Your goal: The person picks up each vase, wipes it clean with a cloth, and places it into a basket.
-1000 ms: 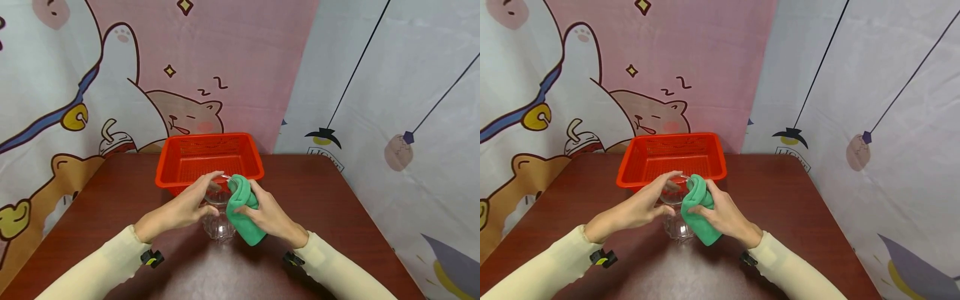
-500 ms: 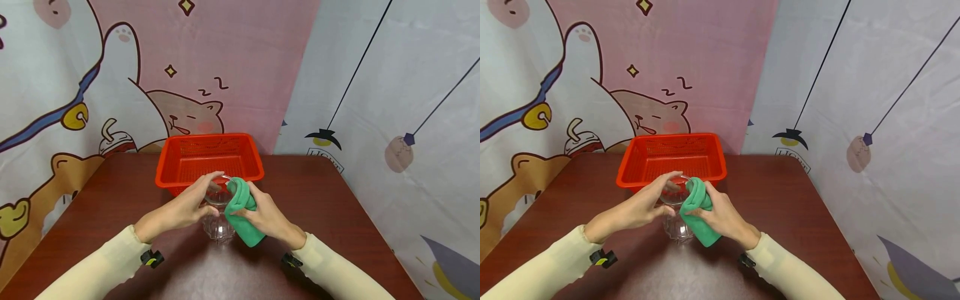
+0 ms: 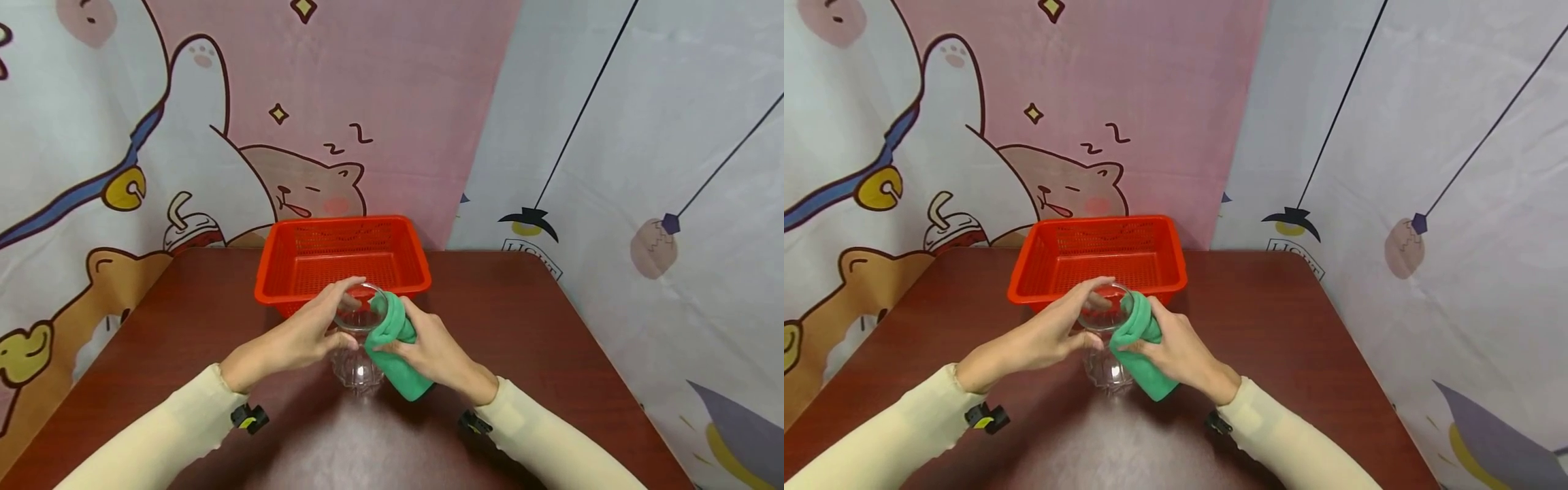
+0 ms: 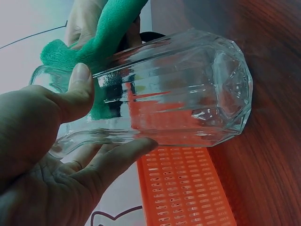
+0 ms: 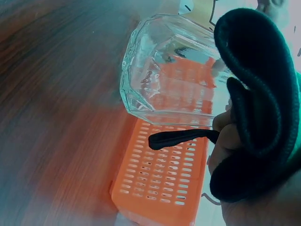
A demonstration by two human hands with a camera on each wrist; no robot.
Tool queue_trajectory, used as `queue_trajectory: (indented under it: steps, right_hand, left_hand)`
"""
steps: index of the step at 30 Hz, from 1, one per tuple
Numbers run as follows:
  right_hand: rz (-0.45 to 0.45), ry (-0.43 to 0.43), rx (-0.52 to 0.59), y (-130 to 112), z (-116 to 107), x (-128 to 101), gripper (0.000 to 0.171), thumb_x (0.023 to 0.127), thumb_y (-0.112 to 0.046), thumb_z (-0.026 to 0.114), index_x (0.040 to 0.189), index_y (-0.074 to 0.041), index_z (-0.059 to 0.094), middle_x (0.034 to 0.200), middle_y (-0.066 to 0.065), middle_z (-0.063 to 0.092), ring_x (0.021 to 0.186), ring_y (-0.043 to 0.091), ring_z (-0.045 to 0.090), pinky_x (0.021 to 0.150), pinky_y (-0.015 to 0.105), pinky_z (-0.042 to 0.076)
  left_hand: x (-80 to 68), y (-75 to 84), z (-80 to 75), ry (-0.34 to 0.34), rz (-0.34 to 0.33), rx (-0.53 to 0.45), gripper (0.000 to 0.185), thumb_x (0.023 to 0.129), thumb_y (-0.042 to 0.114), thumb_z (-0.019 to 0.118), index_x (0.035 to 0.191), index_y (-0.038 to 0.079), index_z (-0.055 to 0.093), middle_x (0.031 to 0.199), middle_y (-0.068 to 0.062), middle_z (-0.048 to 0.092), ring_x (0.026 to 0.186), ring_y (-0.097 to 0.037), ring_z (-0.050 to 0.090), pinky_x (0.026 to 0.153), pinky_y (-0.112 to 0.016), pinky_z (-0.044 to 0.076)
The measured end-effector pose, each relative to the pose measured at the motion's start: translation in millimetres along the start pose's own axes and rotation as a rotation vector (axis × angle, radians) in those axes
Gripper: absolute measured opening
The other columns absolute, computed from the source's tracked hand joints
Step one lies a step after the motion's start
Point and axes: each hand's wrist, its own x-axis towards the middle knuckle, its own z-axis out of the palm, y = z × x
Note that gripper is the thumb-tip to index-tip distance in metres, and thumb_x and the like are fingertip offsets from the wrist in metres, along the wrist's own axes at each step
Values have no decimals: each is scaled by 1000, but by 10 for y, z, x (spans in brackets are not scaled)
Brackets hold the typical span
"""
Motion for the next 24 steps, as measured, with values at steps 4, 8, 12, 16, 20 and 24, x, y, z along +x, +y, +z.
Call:
queue_trajectory:
  steps: [4, 8, 12, 16, 20, 24]
  right_hand:
    - [3, -16, -21, 7, 1, -5, 63, 85, -51, 83, 137, -33, 53, 107, -21, 70, 87, 1, 69, 78, 31, 58]
    - [10, -25, -56, 24, 5, -10, 62, 84, -51, 84, 135, -33, 54, 104, -21, 70, 85, 1, 68, 76, 30, 58]
    - [-2, -23, -117, 27, 12, -7, 61, 84, -49, 85, 133, -29, 56, 98, -21, 69, 81, 0, 67, 72, 28, 57]
    - [-7, -38, -161, 24, 13, -8, 58, 83, -49, 86, 130, -28, 58, 91, -22, 68, 76, -1, 65, 69, 26, 56]
    - [-2, -52, -170, 34, 9, -13, 55, 83, -51, 85, 127, -30, 59, 87, -22, 66, 72, 0, 64, 65, 26, 55]
    - [15, -66, -177, 49, 11, -26, 52, 83, -51, 85, 124, -32, 60, 84, -22, 66, 69, 1, 63, 62, 26, 54]
  left_hand:
    - [-1, -1, -5, -5, -3, -1, 106, 81, 11, 88, 162, 20, 21, 138, -15, 54, 127, -28, 58, 93, -43, 57]
    - [-2, 5, -14, -12, -27, -3, 106, 82, 13, 88, 162, 23, 20, 138, -13, 54, 128, -26, 58, 96, -40, 55]
    - [0, 17, -24, -6, -16, -7, 104, 82, 13, 87, 162, 22, 21, 138, -15, 55, 127, -28, 59, 97, -42, 54]
    - [0, 27, -24, -8, -3, -6, 104, 82, 12, 88, 162, 20, 22, 137, -16, 55, 127, -29, 59, 94, -42, 55]
    - [2, 26, -29, -17, -20, -2, 104, 83, 16, 86, 163, 23, 20, 137, -13, 55, 128, -26, 58, 93, -40, 55]
    - [3, 9, -22, -14, -22, -1, 104, 83, 14, 86, 163, 23, 20, 138, -13, 54, 128, -25, 58, 92, -40, 56]
